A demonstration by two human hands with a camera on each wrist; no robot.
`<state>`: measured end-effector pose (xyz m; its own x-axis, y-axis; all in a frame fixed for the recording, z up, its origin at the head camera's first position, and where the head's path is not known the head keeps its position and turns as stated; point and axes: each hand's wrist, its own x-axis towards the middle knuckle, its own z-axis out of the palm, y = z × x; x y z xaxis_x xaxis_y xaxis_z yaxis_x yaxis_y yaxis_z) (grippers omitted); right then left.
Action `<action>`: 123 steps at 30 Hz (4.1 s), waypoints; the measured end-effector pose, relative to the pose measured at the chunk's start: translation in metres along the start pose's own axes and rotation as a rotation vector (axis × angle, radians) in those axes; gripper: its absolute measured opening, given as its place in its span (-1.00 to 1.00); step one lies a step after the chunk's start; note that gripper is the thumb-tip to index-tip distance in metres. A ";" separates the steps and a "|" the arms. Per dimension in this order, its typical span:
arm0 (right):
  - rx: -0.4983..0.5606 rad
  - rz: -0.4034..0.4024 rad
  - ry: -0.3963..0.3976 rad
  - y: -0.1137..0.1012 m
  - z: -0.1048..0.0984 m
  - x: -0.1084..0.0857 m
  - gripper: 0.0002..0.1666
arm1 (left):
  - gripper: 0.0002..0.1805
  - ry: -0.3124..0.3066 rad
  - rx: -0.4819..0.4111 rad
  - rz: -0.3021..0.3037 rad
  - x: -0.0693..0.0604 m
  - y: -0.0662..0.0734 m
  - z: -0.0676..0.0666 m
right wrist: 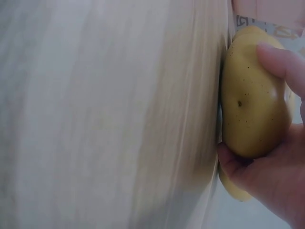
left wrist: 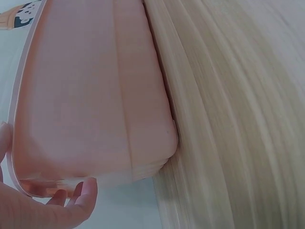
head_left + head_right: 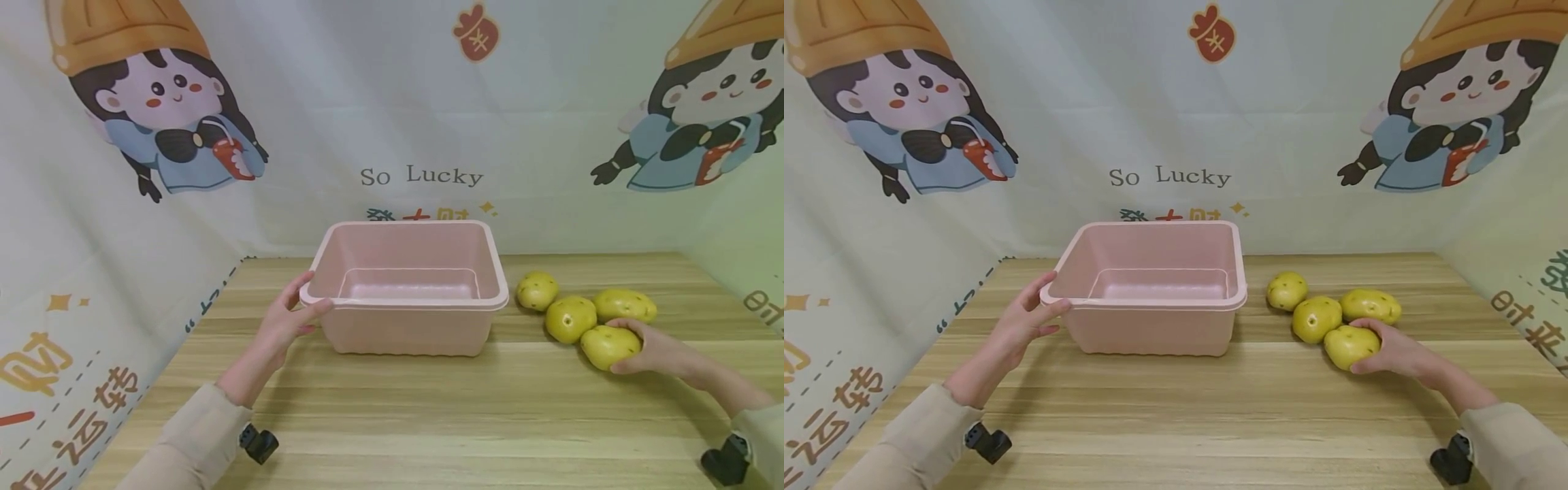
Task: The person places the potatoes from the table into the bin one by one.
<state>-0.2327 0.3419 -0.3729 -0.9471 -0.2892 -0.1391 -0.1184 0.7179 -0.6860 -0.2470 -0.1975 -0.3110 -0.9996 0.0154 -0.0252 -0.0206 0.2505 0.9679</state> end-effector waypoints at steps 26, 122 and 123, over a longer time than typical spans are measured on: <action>-0.053 0.009 -0.008 -0.013 -0.024 -0.005 -0.02 | -0.15 0.003 0.008 -0.009 0.000 0.000 0.000; -0.170 -0.096 0.049 -0.110 -0.085 0.020 -0.15 | -0.17 -0.007 -0.005 0.012 0.003 -0.004 -0.001; -0.175 -0.095 0.050 -0.111 -0.085 0.020 -0.15 | -0.17 -0.005 -0.007 0.013 0.003 -0.004 -0.001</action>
<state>-0.2644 0.3106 -0.2388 -0.9423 -0.3322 -0.0413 -0.2538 0.7893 -0.5591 -0.2499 -0.1996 -0.3145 -0.9996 0.0233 -0.0143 -0.0082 0.2432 0.9699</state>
